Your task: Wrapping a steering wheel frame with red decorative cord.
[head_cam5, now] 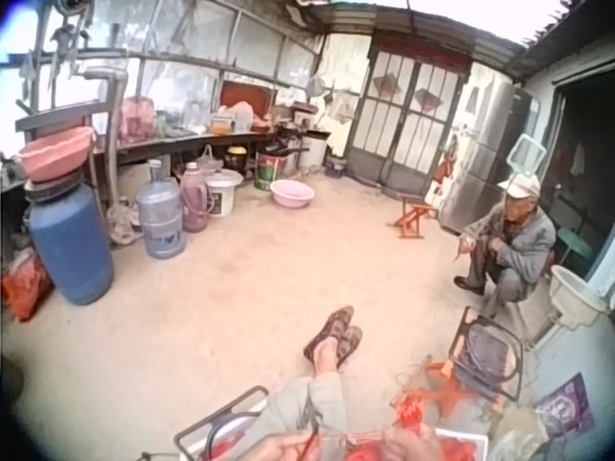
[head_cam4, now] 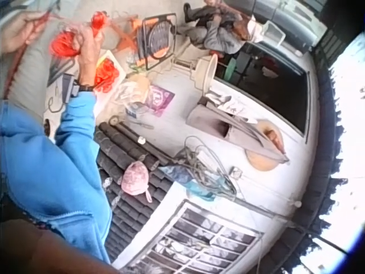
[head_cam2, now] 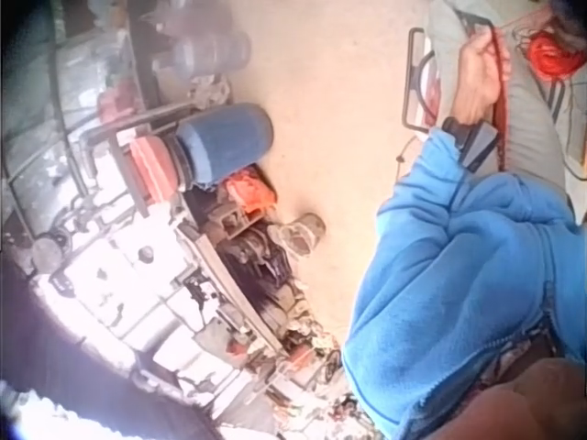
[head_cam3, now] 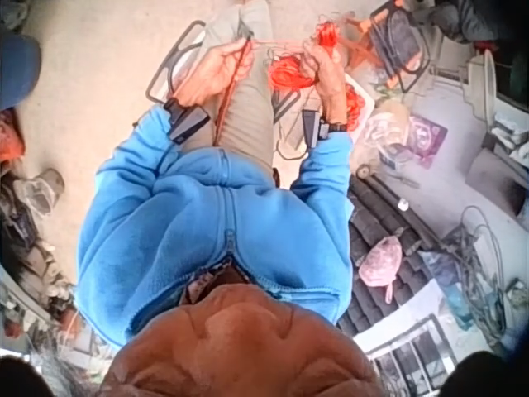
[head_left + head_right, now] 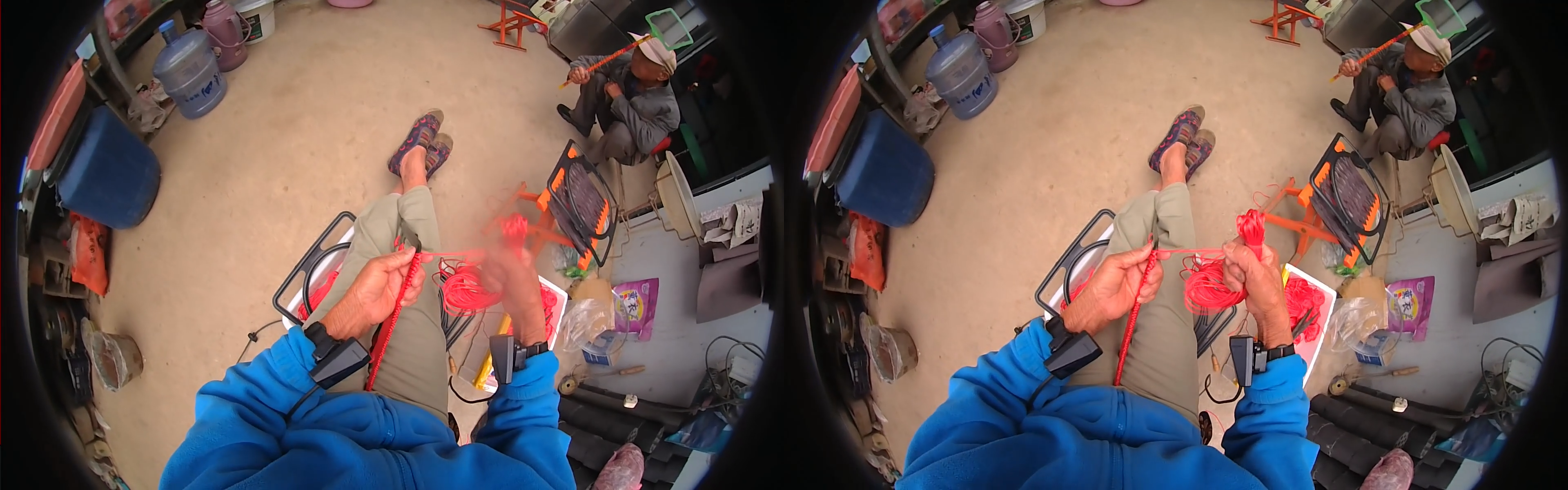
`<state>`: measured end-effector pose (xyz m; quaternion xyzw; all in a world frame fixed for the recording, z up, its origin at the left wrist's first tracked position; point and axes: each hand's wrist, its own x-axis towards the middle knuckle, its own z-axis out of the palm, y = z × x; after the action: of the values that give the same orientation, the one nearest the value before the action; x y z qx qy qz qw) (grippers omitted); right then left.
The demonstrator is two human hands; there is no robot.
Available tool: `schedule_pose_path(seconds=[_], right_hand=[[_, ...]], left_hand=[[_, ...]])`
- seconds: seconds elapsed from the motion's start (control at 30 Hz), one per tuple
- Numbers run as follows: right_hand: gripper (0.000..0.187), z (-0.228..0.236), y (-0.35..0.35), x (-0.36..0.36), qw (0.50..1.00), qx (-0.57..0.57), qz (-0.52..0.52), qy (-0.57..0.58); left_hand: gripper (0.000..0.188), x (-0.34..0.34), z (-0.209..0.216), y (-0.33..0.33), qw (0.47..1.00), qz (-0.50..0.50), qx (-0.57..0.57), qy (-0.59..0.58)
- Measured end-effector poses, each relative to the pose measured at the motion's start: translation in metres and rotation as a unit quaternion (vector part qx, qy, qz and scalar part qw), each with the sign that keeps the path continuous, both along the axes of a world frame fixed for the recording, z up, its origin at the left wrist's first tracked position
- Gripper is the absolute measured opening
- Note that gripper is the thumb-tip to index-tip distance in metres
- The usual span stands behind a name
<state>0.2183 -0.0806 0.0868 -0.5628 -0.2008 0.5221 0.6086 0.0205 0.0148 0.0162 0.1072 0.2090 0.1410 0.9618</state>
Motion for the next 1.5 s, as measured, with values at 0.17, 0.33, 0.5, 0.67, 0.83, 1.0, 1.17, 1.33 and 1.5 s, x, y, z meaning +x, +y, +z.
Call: schedule_pose_path(seconds=[0.17,0.33,0.5,0.67,0.83,1.0,1.17,1.33,1.5], right_hand=[[0.019,0.004,-0.022,-0.019,0.994,-0.038,-0.012,-0.098],[0.016,0.019,-0.030,-0.045,0.991,-0.018,-0.037,-0.127],[0.009,-0.004,-0.050,-0.055,0.980,-0.013,0.023,-0.196],[0.014,-0.043,-0.045,-0.012,0.998,-0.048,-0.001,-0.032],[0.040,-0.066,-0.002,0.020,0.829,0.062,-0.062,-0.552],[0.064,-0.004,0.053,-0.034,0.731,-0.001,0.112,-0.673],[0.070,-0.026,0.068,-0.035,0.749,0.033,0.165,-0.640],[0.062,-0.056,0.060,-0.028,0.746,0.185,0.019,-0.640],[0.025,-0.069,0.041,-0.037,0.820,0.164,-0.012,-0.548]], left_hand=[[0.029,0.002,-0.003,0.003,1.000,-0.007,-0.007,-0.004],[0.022,-0.001,-0.004,0.004,1.000,0.006,-0.014,0.014],[0.022,-0.003,0.001,0.008,0.999,0.008,-0.022,0.028],[0.019,-0.008,-0.005,0.009,0.999,-0.010,0.002,-0.037],[0.009,-0.014,0.019,0.015,0.926,0.102,0.247,0.264],[0.028,-0.004,0.048,0.039,0.775,0.248,0.531,0.238],[0.022,0.006,0.033,0.052,0.765,0.063,0.603,0.219],[0.012,-0.007,0.007,0.049,0.830,0.168,0.442,0.294],[0.010,-0.009,-0.013,0.030,0.892,0.203,0.272,0.297]])
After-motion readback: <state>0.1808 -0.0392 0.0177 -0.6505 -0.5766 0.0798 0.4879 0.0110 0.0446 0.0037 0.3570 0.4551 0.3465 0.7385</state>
